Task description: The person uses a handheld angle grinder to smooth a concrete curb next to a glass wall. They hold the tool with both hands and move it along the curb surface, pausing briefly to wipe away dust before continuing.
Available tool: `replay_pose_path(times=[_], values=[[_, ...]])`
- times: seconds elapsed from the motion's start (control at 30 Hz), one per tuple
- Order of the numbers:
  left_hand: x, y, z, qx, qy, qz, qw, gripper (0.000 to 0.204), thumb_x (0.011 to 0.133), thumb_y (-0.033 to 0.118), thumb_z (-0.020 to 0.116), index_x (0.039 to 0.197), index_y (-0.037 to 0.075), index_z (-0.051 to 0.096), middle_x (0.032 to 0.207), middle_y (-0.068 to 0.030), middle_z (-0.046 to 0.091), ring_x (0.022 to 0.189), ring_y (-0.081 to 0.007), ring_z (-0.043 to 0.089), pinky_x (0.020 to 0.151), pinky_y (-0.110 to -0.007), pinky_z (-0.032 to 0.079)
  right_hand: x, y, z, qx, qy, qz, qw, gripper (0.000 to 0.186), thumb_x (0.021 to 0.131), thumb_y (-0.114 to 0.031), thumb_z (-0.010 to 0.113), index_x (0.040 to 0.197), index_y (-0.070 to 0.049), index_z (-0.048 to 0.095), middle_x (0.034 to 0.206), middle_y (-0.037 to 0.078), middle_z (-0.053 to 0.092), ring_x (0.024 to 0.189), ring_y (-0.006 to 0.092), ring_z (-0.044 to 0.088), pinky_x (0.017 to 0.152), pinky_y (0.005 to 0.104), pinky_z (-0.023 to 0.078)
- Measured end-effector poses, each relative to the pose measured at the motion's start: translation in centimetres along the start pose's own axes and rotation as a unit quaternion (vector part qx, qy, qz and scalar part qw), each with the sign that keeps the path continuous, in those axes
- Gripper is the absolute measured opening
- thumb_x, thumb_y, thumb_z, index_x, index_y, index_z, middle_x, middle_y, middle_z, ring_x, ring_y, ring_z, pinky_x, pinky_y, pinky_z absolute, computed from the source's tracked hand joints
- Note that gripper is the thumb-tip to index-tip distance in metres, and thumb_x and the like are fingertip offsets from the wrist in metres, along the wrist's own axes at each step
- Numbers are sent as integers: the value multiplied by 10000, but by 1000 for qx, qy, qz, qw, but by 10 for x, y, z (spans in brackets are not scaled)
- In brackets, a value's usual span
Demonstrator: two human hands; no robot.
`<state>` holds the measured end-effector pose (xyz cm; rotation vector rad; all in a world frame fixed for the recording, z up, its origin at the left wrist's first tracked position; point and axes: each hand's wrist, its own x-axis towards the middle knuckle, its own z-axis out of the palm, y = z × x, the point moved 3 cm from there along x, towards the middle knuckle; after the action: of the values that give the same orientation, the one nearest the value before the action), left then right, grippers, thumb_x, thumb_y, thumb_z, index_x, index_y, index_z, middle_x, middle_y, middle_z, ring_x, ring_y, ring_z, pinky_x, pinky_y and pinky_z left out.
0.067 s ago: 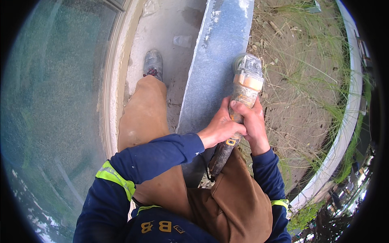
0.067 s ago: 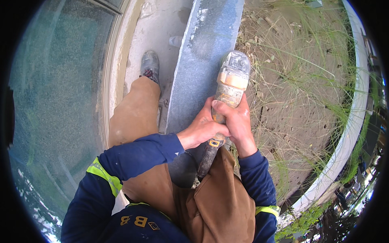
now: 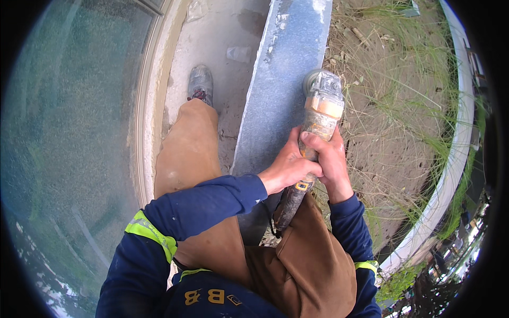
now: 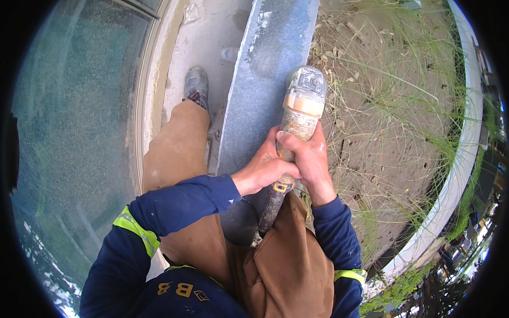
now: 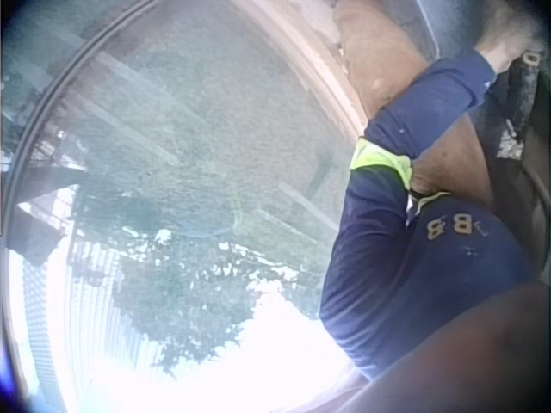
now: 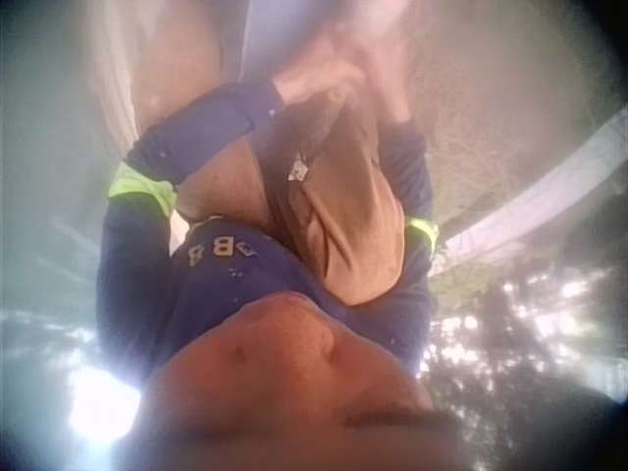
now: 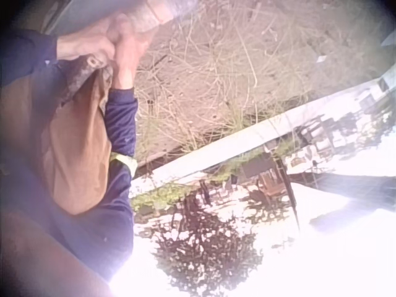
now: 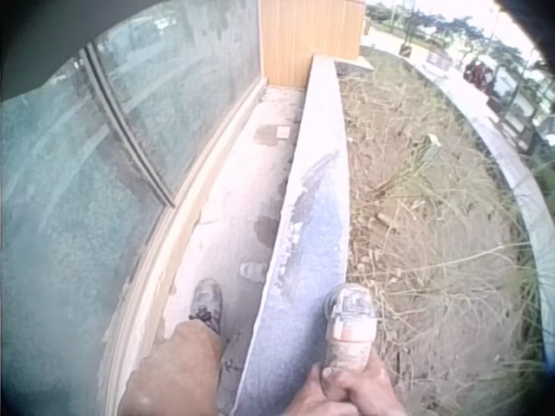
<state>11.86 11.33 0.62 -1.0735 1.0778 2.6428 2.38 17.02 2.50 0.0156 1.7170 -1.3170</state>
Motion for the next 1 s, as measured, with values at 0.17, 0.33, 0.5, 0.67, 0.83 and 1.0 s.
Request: replay_pose_path(times=[0.17,0.33,0.5,0.67,0.83,1.0], values=[[4,2,-1,6,-30,-23,999,1064,633,4,756,1490,13,125,1277,-218,511,1192,-296,556,947,-374,505,-3,-6,-1,45,31,8,998,553,806,-40,712,1282,30,439,1091,144,624,960,221,642,838,370,547],[2,6,1,-3,-17,-14,1000,1068,636,6,750,1492,7,112,1266,-215,512,1175,-288,564,931,-376,512,1,-4,0,41,25,2,999,542,809,-44,710,1273,31,442,1086,142,624,953,222,643,834,371,548],[6,4,0,2,-29,-10,1000,980,662,-85,681,1477,38,151,1263,-195,491,1166,-279,567,915,-385,527,1,-7,-1,36,41,7,999,548,804,-51,713,1276,28,446,1085,142,624,943,216,642,824,363,547],[5,10,1,4,-24,-6,1000,977,667,-80,685,1473,23,142,1277,-205,474,1182,-282,554,926,-388,521,6,-6,-2,20,35,-10,999,544,798,-64,722,1265,29,457,1084,142,623,931,218,644,815,361,546],[9,5,2,11,-29,3,1000,981,672,-66,689,1476,18,134,1281,-209,469,1179,-280,553,914,-385,522,6,-8,-2,30,39,-6,999,539,800,-73,725,1257,34,460,1083,143,623,934,221,644,818,362,544],[11,9,2,10,-48,-5,999,979,677,-57,689,1478,19,131,1266,-208,481,1162,-277,564,893,-374,528,7,-10,-7,25,48,-1,999,549,800,-72,728,1262,38,452,1087,148,626,941,228,647,821,363,545]])
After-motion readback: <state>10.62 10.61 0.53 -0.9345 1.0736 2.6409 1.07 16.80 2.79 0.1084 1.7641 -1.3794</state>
